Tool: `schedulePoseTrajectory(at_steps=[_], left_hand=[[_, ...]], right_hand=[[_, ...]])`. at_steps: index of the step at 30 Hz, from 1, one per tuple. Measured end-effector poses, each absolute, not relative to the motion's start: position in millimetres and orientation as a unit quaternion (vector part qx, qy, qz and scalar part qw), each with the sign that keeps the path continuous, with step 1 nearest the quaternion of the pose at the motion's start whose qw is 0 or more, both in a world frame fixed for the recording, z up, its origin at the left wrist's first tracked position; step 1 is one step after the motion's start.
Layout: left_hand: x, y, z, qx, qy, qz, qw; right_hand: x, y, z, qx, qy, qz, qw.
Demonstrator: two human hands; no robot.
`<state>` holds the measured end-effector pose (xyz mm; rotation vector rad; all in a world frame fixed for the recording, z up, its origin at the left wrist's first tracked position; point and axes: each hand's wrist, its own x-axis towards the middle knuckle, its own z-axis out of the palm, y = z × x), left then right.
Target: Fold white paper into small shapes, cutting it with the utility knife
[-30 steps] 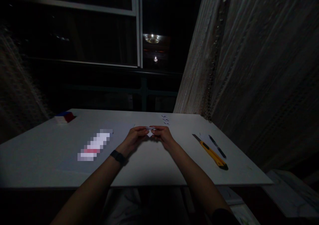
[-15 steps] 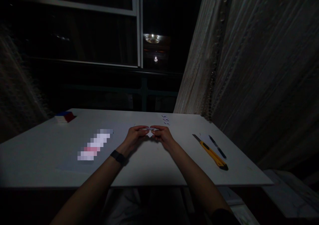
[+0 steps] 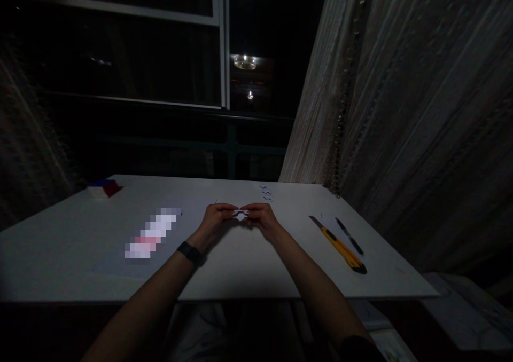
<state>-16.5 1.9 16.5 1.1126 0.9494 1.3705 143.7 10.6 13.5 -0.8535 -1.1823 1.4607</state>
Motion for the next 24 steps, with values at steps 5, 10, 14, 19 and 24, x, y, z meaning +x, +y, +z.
schedulePoseTrajectory(at_steps=[5, 10, 14, 19, 24], left_hand=[[-15.6, 2.0, 17.0, 0.477, 0.405, 0.583, 0.519], [-14.4, 2.4, 15.1, 0.476, 0.422, 0.573, 0.517], [-14.8, 2.5, 14.5, 0.476, 0.421, 0.559, 0.532], [-18.3, 0.7, 18.4, 0.461, 0.395, 0.54, 0.583], [-17.4, -0.5, 20.8, 0.46, 0.375, 0.538, 0.599]], right_hand=[[145.9, 9.1, 15.7, -0.33, -0.495, 0.626, 0.504], [138.6, 12.0, 12.3, -0.396, -0.506, 0.56, 0.524], [135.9, 12.2, 10.2, -0.394, -0.525, 0.536, 0.53], [136.7, 11.6, 11.3, -0.399, -0.531, 0.519, 0.539], [136.9, 13.0, 12.2, -0.411, -0.531, 0.485, 0.56]])
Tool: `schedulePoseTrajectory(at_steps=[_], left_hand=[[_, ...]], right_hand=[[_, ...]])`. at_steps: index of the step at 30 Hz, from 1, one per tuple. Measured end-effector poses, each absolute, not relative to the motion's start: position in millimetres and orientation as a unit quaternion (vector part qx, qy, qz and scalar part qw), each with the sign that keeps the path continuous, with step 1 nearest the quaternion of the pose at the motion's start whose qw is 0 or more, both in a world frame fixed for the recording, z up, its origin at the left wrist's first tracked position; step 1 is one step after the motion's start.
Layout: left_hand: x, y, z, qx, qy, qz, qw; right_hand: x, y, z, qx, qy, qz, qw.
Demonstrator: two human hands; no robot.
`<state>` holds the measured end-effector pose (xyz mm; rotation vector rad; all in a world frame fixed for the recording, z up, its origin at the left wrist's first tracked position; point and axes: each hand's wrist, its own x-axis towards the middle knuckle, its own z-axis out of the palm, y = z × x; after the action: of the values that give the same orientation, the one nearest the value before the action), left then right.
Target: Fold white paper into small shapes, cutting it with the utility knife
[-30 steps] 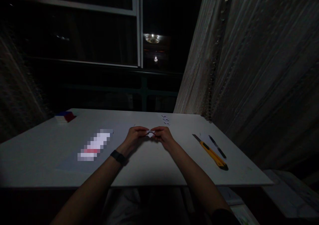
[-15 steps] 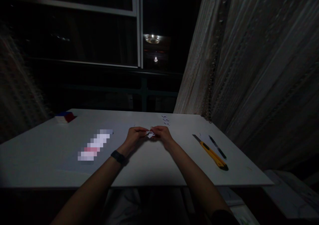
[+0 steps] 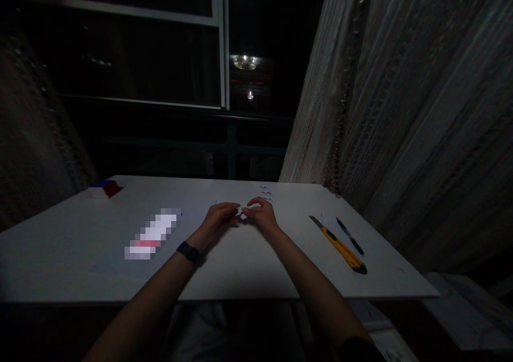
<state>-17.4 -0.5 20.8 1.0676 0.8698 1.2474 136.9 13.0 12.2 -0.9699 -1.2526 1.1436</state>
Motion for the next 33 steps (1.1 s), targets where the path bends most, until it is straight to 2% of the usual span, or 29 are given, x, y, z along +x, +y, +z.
schedulePoseTrajectory(at_steps=[5, 14, 22, 29, 33], left_hand=[[-10.8, 1.5, 15.9, 0.509, 0.415, 0.525, 0.541], [-12.6, 3.0, 10.9, 0.514, 0.406, 0.531, 0.537], [-13.4, 11.2, 4.5, 0.594, 0.435, 0.533, 0.416], [-13.5, 12.0, 2.7, 0.613, 0.43, 0.524, 0.405], [-11.8, 8.7, 2.0, 0.664, 0.414, 0.508, 0.358]], right_hand=[[137.7, 13.8, 11.7, -0.425, -0.523, 0.477, 0.564], [134.8, 14.5, 10.8, -0.443, -0.528, 0.474, 0.548], [135.1, 13.1, 11.3, -0.425, -0.525, 0.512, 0.53], [137.6, 14.4, 9.7, -0.425, -0.527, 0.508, 0.532], [137.9, 18.1, 7.9, -0.445, -0.516, 0.488, 0.545]])
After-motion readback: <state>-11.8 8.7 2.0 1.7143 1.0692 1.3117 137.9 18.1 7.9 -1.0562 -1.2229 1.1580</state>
